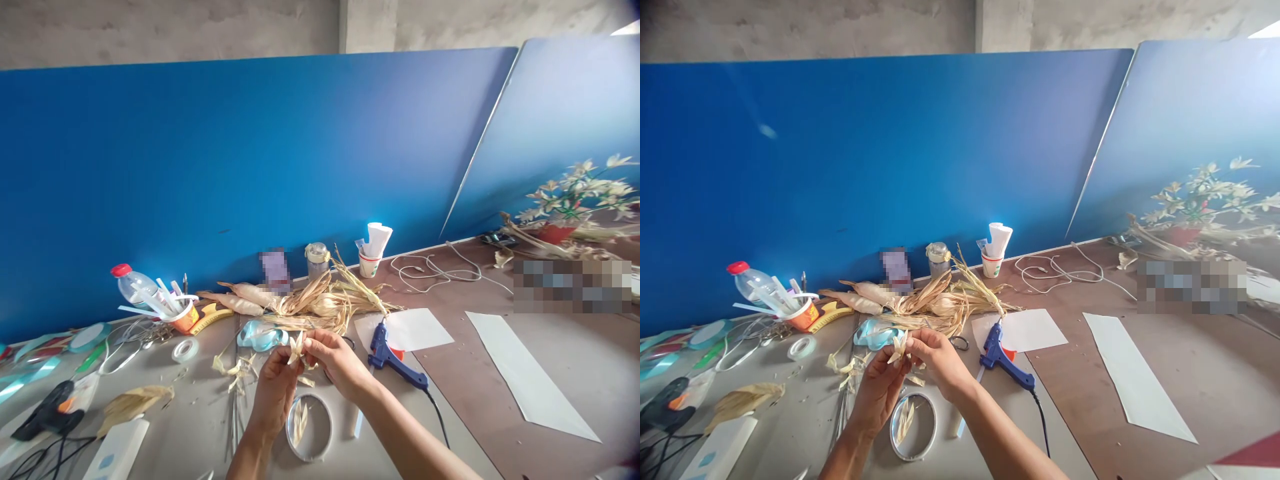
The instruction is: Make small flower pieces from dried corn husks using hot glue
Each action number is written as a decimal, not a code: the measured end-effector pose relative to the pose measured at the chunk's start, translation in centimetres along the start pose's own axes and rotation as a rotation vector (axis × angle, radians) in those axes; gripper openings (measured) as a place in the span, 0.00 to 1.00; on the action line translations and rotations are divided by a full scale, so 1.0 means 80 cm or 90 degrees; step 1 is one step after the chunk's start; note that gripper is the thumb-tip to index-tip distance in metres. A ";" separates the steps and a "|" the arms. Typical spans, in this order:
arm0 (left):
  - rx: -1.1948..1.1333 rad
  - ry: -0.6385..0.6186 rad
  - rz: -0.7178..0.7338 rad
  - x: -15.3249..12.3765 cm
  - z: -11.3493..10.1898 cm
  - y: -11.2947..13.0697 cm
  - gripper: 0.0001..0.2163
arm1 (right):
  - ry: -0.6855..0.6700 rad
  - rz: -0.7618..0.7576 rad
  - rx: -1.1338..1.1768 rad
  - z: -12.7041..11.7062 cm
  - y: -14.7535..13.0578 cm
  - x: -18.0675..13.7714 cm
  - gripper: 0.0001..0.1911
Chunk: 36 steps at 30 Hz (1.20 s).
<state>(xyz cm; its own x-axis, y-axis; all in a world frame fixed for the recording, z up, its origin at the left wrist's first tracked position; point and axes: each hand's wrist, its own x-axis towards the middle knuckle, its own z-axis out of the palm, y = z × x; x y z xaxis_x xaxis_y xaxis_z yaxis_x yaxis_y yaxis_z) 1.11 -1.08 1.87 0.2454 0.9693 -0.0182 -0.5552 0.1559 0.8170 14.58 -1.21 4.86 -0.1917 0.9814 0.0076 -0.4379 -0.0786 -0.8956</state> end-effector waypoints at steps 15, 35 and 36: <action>0.145 -0.119 -0.036 -0.005 -0.004 0.005 0.03 | 0.072 0.129 0.070 -0.007 -0.009 0.000 0.12; 0.343 -0.179 0.023 -0.012 0.009 0.025 0.07 | 0.067 0.084 -0.108 0.007 -0.015 -0.010 0.18; 0.346 -0.178 0.030 -0.012 0.009 0.025 0.07 | 0.071 0.086 -0.100 0.007 -0.015 -0.010 0.18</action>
<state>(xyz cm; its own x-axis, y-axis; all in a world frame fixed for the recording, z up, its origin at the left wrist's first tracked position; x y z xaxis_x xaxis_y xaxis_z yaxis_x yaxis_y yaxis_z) 0.36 -1.83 3.91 0.4712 0.8743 0.1166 -0.1033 -0.0766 0.9917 14.76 -2.01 6.18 -0.1374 0.9778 -0.1580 -0.2708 -0.1906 -0.9436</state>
